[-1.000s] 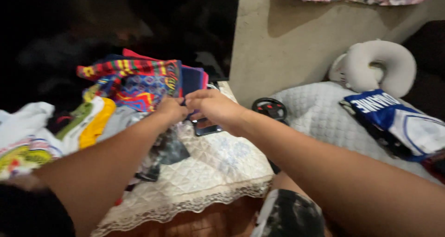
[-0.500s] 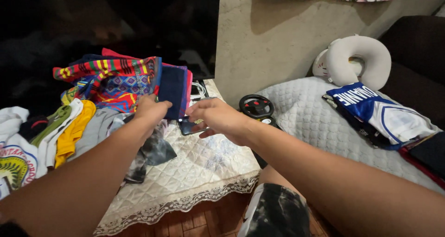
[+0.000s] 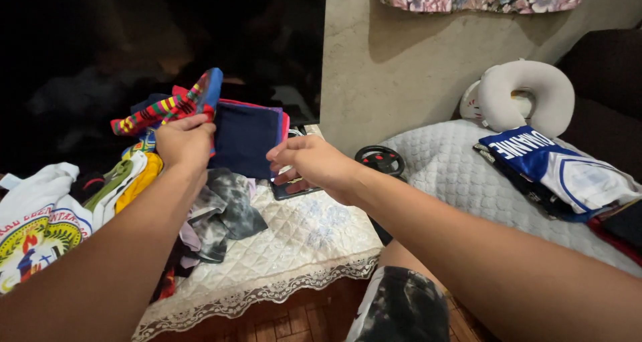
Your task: Folding and organizing various items of clothing on a bed.
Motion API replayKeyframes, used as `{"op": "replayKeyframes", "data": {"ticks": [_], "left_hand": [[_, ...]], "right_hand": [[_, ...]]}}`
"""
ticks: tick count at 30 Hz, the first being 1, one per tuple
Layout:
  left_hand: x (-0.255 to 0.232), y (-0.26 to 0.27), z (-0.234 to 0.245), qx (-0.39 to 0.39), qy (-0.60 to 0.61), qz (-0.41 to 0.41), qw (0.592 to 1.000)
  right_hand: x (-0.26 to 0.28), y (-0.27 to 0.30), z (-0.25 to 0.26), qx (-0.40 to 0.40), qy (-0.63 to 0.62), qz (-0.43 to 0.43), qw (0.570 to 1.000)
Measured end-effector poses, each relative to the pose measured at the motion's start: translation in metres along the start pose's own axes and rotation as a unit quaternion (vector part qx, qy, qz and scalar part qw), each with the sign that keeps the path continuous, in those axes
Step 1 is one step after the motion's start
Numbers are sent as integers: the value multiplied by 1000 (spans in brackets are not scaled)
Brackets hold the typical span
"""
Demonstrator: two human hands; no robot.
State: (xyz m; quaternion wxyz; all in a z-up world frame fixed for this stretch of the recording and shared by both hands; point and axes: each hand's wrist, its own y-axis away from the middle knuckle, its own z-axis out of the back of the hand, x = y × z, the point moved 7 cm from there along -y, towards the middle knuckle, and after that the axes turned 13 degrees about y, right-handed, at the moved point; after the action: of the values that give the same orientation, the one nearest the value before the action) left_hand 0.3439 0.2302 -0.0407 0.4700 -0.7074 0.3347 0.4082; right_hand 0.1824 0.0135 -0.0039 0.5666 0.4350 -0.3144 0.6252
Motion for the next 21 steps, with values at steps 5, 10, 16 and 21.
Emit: {"op": "replayKeyframes", "data": {"ticks": [5,10,16,21], "left_hand": [[-45,21,-43,42,55,14,998],[-88,36,-105,92,146,65,983],[-155,55,-197,229,366,96,897],[-180,106,-240,372,484,256,749]], "right_hand": [[-2,15,5,-17,-15,-9,1000],[-22,33,26,-22,-63,-25,997],[-22,67,35,42,-291,-110,949],[-29,89,128,-145,-630,118,754]]}}
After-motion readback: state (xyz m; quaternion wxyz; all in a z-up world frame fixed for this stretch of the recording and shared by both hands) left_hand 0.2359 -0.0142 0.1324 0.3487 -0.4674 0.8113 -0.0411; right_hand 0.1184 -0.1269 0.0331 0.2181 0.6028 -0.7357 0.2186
